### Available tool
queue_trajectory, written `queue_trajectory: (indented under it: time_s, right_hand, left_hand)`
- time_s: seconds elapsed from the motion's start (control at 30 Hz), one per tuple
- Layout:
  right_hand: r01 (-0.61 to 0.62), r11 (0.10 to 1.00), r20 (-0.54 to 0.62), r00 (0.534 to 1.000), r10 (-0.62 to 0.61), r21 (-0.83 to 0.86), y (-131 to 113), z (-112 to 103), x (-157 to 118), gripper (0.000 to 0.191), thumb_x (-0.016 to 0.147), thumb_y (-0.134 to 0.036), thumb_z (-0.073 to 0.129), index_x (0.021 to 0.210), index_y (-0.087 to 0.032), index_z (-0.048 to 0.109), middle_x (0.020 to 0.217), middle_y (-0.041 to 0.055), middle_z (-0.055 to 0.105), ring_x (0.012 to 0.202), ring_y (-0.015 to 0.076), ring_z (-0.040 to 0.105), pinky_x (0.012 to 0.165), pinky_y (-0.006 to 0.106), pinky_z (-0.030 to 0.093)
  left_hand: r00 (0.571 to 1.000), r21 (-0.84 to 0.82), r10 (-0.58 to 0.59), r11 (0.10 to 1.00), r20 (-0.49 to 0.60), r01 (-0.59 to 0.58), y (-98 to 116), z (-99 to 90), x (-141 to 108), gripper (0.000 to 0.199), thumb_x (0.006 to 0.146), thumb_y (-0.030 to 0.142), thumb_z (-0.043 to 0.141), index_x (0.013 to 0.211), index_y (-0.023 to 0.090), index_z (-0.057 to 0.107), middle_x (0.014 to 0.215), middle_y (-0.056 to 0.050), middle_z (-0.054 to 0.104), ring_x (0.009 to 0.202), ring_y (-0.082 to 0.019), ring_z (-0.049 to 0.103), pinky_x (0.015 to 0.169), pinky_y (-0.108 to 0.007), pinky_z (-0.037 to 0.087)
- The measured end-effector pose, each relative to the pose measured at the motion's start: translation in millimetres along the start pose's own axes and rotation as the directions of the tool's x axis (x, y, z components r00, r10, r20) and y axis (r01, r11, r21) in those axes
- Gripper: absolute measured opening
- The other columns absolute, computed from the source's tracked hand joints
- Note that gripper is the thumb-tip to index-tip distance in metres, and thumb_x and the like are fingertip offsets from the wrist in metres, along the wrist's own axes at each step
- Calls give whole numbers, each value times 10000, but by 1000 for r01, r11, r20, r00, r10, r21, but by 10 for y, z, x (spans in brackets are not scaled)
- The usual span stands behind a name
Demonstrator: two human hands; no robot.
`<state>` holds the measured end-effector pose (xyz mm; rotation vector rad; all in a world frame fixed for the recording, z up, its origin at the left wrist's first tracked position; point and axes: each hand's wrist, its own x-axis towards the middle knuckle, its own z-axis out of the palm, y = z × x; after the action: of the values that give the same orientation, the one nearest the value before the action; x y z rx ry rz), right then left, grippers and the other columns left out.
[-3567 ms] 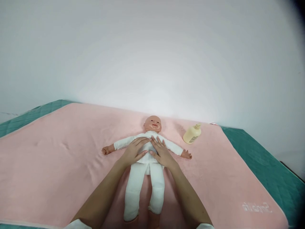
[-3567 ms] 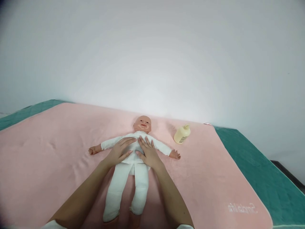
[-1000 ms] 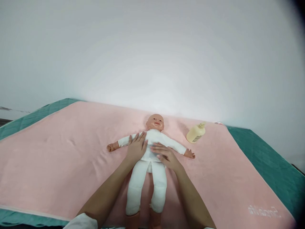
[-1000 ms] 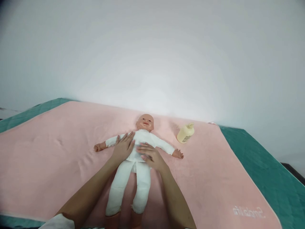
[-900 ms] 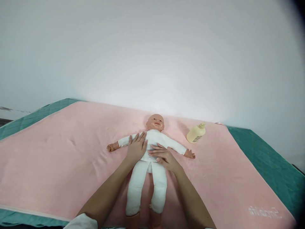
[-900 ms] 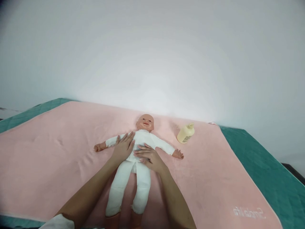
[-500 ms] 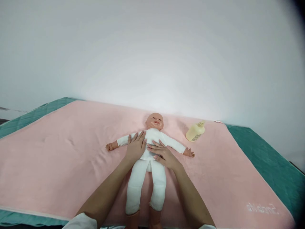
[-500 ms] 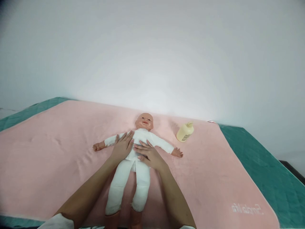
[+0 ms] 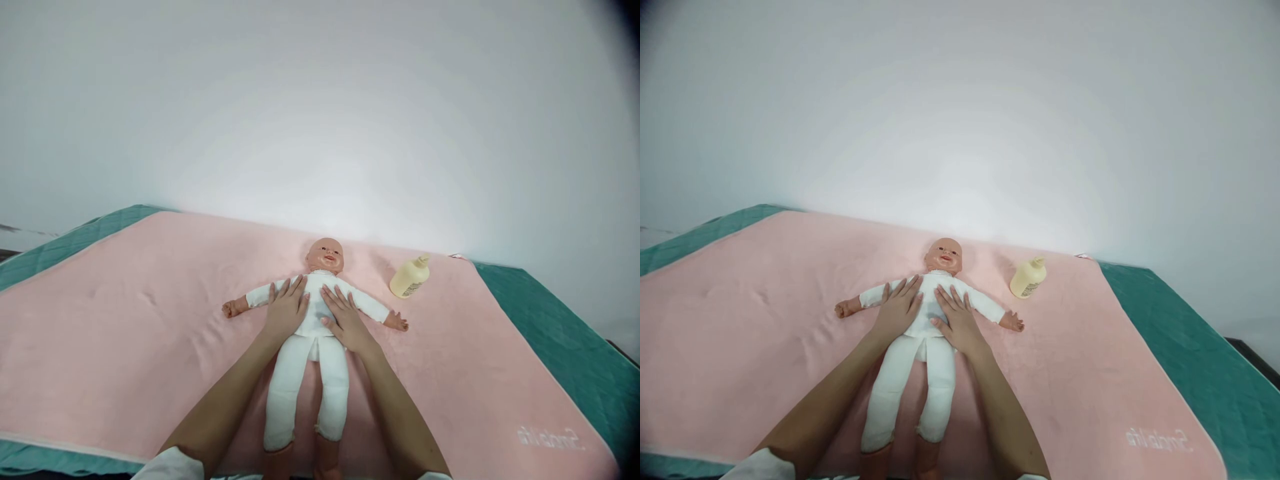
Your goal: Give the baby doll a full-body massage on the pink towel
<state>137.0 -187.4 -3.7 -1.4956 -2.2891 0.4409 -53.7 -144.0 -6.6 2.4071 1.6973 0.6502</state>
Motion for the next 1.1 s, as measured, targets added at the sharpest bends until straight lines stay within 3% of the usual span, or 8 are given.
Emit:
queue_trajectory:
  time_s: [0.13, 0.47, 0.67, 0.73, 0.8, 0.93, 1.0, 1.1]
  right_hand:
    - [-67, 998, -30, 997, 66, -17, 11, 24, 9, 634, 960, -546, 315, 1514, -329, 98, 1586, 17, 185, 1483, 242, 88, 1168, 589, 70]
    - [-240, 971, -85, 967, 241, 20, 26, 72, 23, 662, 949, -587, 279, 1520, -283, 138, 1582, 34, 198, 1479, 282, 106, 1136, 652, -15]
    - [-291, 957, -136, 948, 288, -7, 71, 92, 12, 638, 956, -573, 277, 1514, -278, 183, 1571, 50, 239, 1469, 296, 161, 1134, 658, 12]
    - [-291, 957, -143, 947, 287, -8, 90, 101, 12, 634, 957, -570, 277, 1514, -280, 187, 1569, 53, 245, 1467, 296, 168, 1136, 654, 21]
    - [-290, 957, -148, 947, 286, -4, 102, 107, 14, 634, 956, -573, 275, 1514, -283, 189, 1569, 54, 243, 1467, 298, 169, 1139, 648, 24]
    - [-292, 957, -137, 948, 289, 0, 97, 99, 14, 633, 959, -571, 264, 1513, -273, 198, 1568, 50, 246, 1467, 296, 171, 1142, 640, 10]
    - [-293, 956, -131, 948, 291, 1, 87, 90, 13, 634, 961, -565, 263, 1513, -260, 200, 1568, 56, 245, 1467, 294, 168, 1143, 638, 10]
    - [-295, 955, -134, 947, 293, 6, 75, 80, 15, 637, 962, -563, 266, 1513, -248, 205, 1569, 59, 239, 1467, 294, 167, 1145, 632, 14]
  left_hand:
    - [1000, -1, 2, 1000, 0, -2, -5, 6, 0, 510, 966, 366, 287, 1442, 229, 409, 1485, -55, 418, 1381, -306, 362, 1141, -608, 145]
    - [1000, -3, -9, 1000, 19, 10, 13, -18, 1, 515, 965, 374, 295, 1449, 232, 397, 1493, -43, 406, 1388, -307, 349, 1147, -603, 131]
    - [1000, -4, 8, 1000, -6, -8, 0, -5, -2, 496, 965, 364, 321, 1438, 245, 415, 1483, -52, 423, 1384, -314, 354, 1143, -618, 129]
    - [996, -11, 70, 997, -49, -71, -42, -33, 12, 493, 964, 369, 341, 1423, 216, 439, 1483, -61, 425, 1392, -306, 342, 1150, -595, 158]
    - [973, -35, 206, 977, -108, -210, -92, -89, 26, 478, 964, 375, 363, 1392, 196, 480, 1476, -62, 435, 1409, -269, 320, 1167, -533, 192]
    - [859, -188, 499, 839, -112, -511, -134, -201, 14, 390, 975, 392, 386, 1247, 235, 616, 1346, -26, 582, 1342, -183, 438, 1171, -431, 269]
    - [838, -312, 538, 784, -91, -537, -115, -211, -16, 383, 963, 442, 413, 1129, 235, 689, 1221, -21, 669, 1225, -177, 562, 1140, -404, 339]
    - [863, -463, 505, 764, -6, -450, -81, -179, -61, 412, 918, 535, 461, 958, 249, 754, 1038, -22, 740, 1028, -184, 677, 1068, -368, 438]
